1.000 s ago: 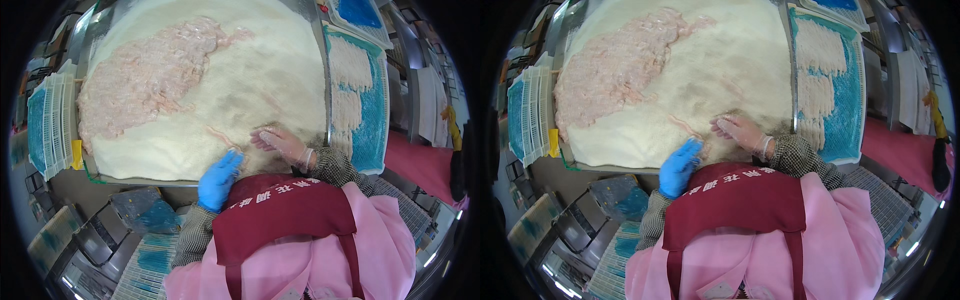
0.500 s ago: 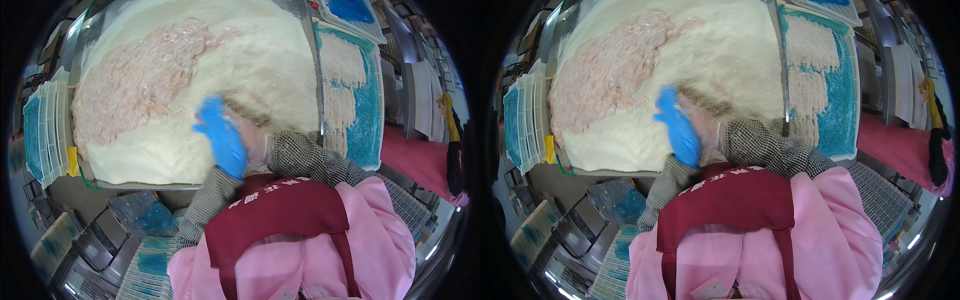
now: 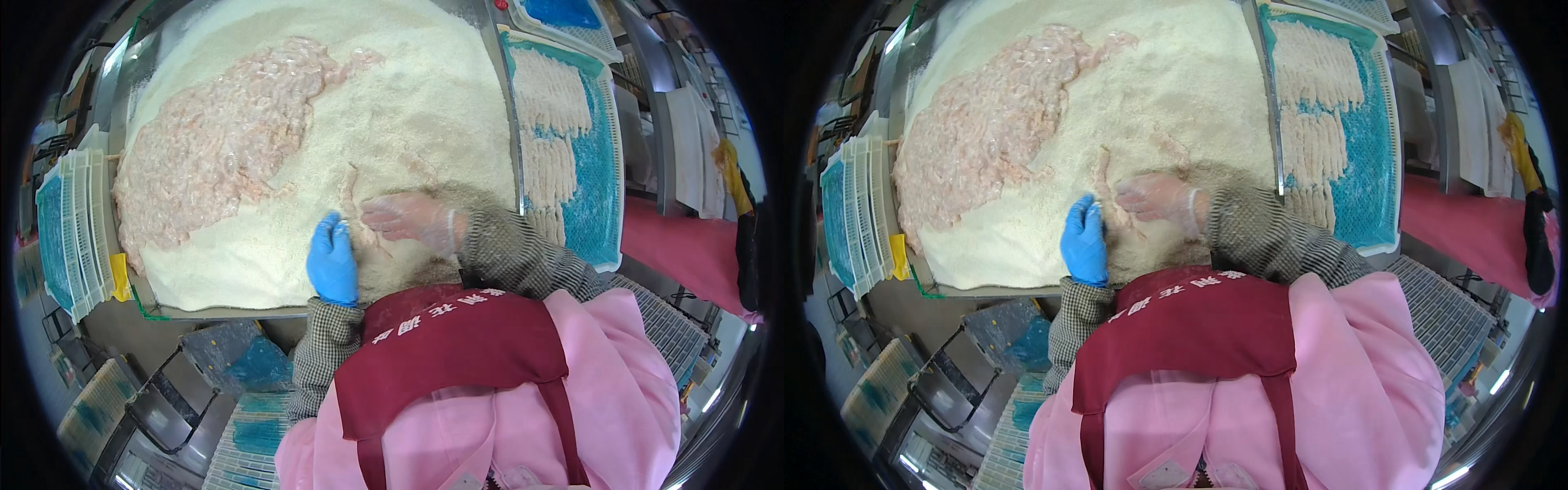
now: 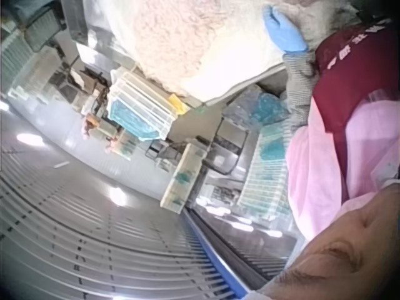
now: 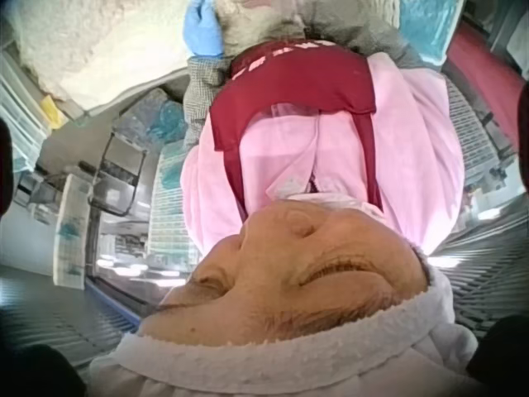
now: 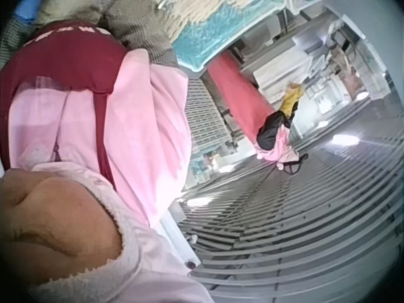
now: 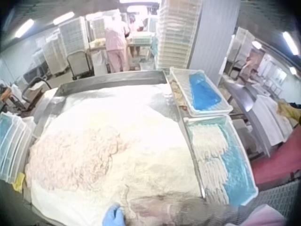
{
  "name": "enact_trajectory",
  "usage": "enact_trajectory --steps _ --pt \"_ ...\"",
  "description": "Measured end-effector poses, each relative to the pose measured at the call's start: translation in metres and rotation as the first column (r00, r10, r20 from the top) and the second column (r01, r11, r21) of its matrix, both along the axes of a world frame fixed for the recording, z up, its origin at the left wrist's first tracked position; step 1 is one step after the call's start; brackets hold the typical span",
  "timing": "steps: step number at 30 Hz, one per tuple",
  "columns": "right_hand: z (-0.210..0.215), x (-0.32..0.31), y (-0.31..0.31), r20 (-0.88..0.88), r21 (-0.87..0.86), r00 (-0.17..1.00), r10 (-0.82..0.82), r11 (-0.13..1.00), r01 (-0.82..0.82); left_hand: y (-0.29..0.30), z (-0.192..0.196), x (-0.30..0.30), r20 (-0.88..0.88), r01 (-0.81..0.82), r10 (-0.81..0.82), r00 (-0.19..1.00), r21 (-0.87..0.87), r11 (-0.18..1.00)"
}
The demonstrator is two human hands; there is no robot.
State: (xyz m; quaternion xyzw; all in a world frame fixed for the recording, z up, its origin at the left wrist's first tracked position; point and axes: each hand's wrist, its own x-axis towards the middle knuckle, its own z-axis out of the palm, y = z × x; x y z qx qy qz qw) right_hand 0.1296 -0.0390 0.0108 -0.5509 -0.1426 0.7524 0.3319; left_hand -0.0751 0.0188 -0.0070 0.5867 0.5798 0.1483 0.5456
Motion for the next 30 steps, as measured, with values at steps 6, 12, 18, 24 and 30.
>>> enact_trajectory --steps 6,12,18,24,30 --pt "0.008 -0.044 0.009 -0.442 -0.11 0.716 -0.54 0.825 0.554 0.003 0.035 0.019 0.21 -0.159 0.061 0.976 0.489 0.857" --pt "0.019 -0.044 0.0 -0.587 0.106 0.712 -0.386 0.835 0.54 -0.018 0.06 0.016 -0.002 0.115 -0.136 0.991 0.553 0.825" --pt "0.029 -0.032 0.003 -0.585 0.119 0.673 -0.453 0.773 0.624 -0.029 0.045 -0.031 -0.07 0.29 -0.281 0.957 0.278 0.916" --pt "0.028 -0.045 -0.014 -0.453 0.206 0.837 -0.309 0.877 0.435 -0.005 0.045 -0.001 -0.073 0.131 -0.111 0.991 0.662 0.738" --pt "0.052 -0.055 -0.009 -0.475 0.295 0.796 -0.375 0.785 0.545 -0.006 0.061 0.066 -0.106 0.241 -0.222 0.969 0.595 0.767"
